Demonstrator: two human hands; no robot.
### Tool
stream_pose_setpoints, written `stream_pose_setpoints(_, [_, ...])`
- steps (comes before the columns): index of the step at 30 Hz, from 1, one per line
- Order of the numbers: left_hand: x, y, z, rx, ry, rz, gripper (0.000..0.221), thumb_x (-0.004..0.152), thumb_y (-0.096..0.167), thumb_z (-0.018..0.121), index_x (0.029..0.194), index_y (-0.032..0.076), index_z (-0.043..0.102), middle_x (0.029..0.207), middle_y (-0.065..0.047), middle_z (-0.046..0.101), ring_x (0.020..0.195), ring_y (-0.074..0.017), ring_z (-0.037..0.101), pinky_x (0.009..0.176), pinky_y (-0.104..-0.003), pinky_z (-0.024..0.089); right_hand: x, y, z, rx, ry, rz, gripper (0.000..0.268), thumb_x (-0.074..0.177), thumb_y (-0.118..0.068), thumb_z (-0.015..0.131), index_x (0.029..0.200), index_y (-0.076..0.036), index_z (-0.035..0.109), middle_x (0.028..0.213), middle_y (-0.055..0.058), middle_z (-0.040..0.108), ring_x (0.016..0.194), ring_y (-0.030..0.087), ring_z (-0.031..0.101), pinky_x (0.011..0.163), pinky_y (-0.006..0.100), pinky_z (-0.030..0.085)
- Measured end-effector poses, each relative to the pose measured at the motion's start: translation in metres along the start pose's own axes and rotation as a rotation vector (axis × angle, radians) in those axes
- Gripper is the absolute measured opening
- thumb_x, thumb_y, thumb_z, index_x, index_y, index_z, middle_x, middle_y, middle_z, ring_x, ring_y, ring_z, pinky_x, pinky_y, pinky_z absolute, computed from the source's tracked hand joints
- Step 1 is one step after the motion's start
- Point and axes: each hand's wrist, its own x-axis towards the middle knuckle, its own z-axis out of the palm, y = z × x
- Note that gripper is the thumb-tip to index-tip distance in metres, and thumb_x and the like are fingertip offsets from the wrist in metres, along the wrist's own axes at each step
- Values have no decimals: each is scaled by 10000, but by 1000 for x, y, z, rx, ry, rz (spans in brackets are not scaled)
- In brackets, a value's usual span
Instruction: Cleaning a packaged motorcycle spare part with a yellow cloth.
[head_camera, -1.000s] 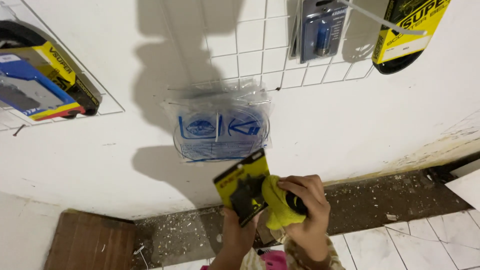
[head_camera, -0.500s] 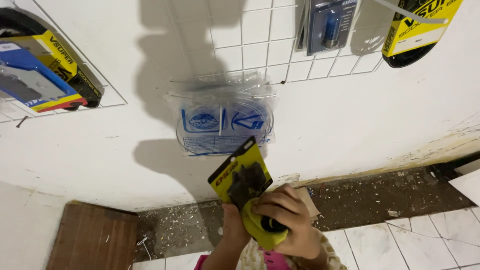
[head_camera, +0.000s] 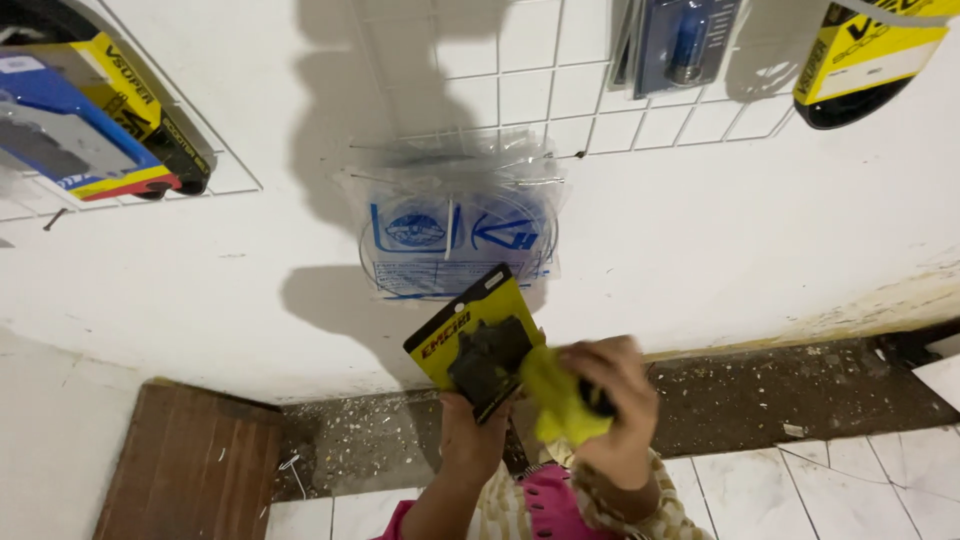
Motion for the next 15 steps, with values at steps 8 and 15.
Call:
stream_pose_setpoints(8, [-4, 22, -3, -1153, -260, 139, 587, 1105, 413, 293, 1436, -44, 457, 1354, -192, 594, 1133, -263, 584, 965, -385, 485, 7, -8, 9, 20, -157, -75, 289, 698, -212, 840, 922, -129, 677, 951, -9, 717, 831, 118, 604, 763, 288, 487])
stream_pose_setpoints(15, [-7, 31, -15, -1257, -335, 165, 563, 1110, 383, 370, 1510, -13, 382, 1503, -205, 497, 1316, -322, 561, 1045, -429, 534, 11, 5, 15, 26, -4, -104, 258, 706, -86, 815, 906, -110, 652, 876, -1, 710, 795, 118, 595, 742, 247, 486])
